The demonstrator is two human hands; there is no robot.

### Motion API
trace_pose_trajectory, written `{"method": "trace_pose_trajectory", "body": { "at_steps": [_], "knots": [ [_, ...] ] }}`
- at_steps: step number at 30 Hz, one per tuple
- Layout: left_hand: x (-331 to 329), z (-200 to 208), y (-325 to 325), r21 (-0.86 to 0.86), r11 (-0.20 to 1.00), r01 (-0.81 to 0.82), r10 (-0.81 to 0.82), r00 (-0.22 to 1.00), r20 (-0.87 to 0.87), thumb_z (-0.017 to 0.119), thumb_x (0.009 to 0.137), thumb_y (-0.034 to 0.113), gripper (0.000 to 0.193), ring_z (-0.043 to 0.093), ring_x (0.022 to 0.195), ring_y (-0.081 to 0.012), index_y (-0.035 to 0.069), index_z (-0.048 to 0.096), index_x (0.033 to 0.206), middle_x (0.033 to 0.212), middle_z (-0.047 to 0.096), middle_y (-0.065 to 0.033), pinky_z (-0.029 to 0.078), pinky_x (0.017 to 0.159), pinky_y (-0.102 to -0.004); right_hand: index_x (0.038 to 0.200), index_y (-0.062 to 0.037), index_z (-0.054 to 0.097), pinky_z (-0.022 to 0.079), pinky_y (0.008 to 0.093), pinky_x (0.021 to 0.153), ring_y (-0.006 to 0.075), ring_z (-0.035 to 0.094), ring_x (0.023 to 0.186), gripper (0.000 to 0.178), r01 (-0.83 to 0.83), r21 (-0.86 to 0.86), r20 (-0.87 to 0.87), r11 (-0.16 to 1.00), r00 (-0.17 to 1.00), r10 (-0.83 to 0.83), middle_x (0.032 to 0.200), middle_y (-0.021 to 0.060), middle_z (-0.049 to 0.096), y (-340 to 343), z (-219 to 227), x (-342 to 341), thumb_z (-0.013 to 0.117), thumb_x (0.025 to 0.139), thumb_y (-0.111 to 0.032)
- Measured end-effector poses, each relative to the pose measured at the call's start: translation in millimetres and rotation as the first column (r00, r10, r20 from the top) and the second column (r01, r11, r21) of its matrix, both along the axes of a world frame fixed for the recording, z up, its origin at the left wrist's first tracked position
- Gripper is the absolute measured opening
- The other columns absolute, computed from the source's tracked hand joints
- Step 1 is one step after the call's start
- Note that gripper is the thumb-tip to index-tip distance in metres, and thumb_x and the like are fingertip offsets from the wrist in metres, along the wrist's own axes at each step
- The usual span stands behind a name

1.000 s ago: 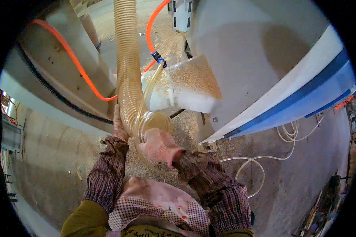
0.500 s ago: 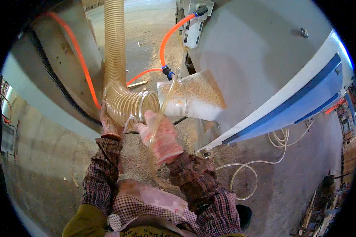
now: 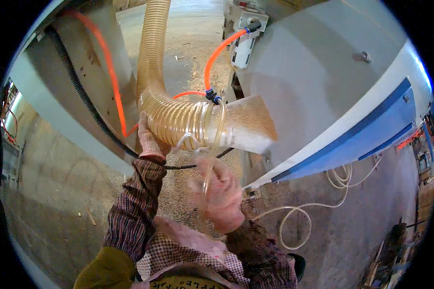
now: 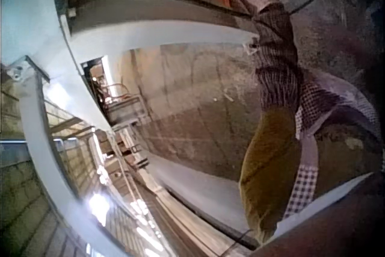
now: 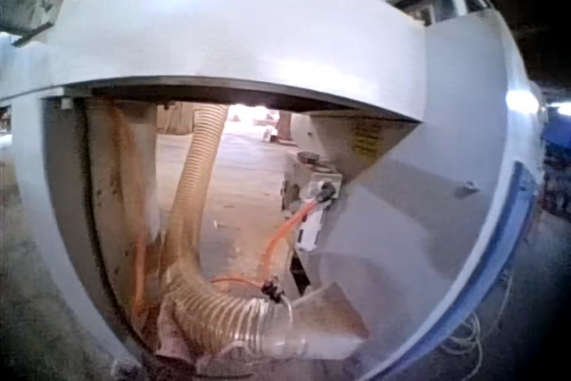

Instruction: The person picks up long wooden planks from a conveyor belt and stacks them onto a pile in a workshop. The person also briefly handles a dust extraction hose and a blue plastic board during the process.

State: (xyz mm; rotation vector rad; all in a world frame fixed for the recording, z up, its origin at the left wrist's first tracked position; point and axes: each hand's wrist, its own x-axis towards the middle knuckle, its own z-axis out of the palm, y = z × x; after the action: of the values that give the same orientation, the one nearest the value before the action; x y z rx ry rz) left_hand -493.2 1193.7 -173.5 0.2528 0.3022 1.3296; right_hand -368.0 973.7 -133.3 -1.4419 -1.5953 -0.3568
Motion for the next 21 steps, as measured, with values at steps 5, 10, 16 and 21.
{"method": "trace_pose_trajectory", "body": {
  "at_steps": [5,10,16,21],
  "knots": [
    [12.2,39.4,-64.9,-0.006,0.999,-0.034,0.032,0.985,-0.172,0.059,0.093,0.049,0.066,0.06,0.116,-0.0304,0.004,0.044,0.139,0.13,0.058,-0.0148,0.052,0.098,-0.0466,0.125,-0.0086,0.06,0.055,0.043,0.079,0.0351,0.065,0.098,0.055,0.221,0.008,-0.2,0.975,0.956,-0.215,0.116,0.0141,0.064,-42.5,22.0,59.5,0.078,0.074,-0.015],
    [38.9,52.9,-87.6,-0.09,0.994,-0.054,0.036,0.981,-0.193,0.057,0.095,0.048,0.064,0.063,0.112,-0.0303,0.008,0.042,0.142,0.131,0.058,-0.0132,0.055,0.094,-0.0449,0.119,-0.0027,0.063,0.051,0.0411,0.091,0.0325,0.061,0.103,0.044,-0.015,-0.012,0.09,1.0,0.996,0.016,0.118,0.0152,0.062,-51.0,95.8,24.5,0.072,0.077,-0.012],
    [64.5,57.0,-104.3,-0.061,0.997,-0.047,0.037,0.987,-0.158,0.053,0.096,0.049,0.063,0.06,0.114,-0.0299,0.008,0.042,0.142,0.132,0.057,-0.0134,0.052,0.097,-0.0427,0.121,-0.0061,0.058,0.043,0.0424,0.096,0.0309,0.053,0.111,0.047,-0.122,-0.235,0.247,0.964,0.952,0.18,0.124,0.0137,0.059,35.7,98.7,-22.6,0.066,0.083,-0.033],
    [75.3,45.5,-104.9,0.012,1.0,-0.018,0.019,0.997,-0.078,0.051,0.097,0.05,0.064,0.057,0.116,-0.0293,0.006,0.042,0.142,0.131,0.058,-0.0136,0.049,0.099,-0.0417,0.118,-0.0083,0.059,0.036,0.0436,0.1,0.0297,0.053,0.109,0.049,0.217,-0.534,0.408,0.817,0.913,0.024,0.118,0.0118,0.061,104.5,105.2,3.9,0.06,0.086,-0.045]
  ]
}}
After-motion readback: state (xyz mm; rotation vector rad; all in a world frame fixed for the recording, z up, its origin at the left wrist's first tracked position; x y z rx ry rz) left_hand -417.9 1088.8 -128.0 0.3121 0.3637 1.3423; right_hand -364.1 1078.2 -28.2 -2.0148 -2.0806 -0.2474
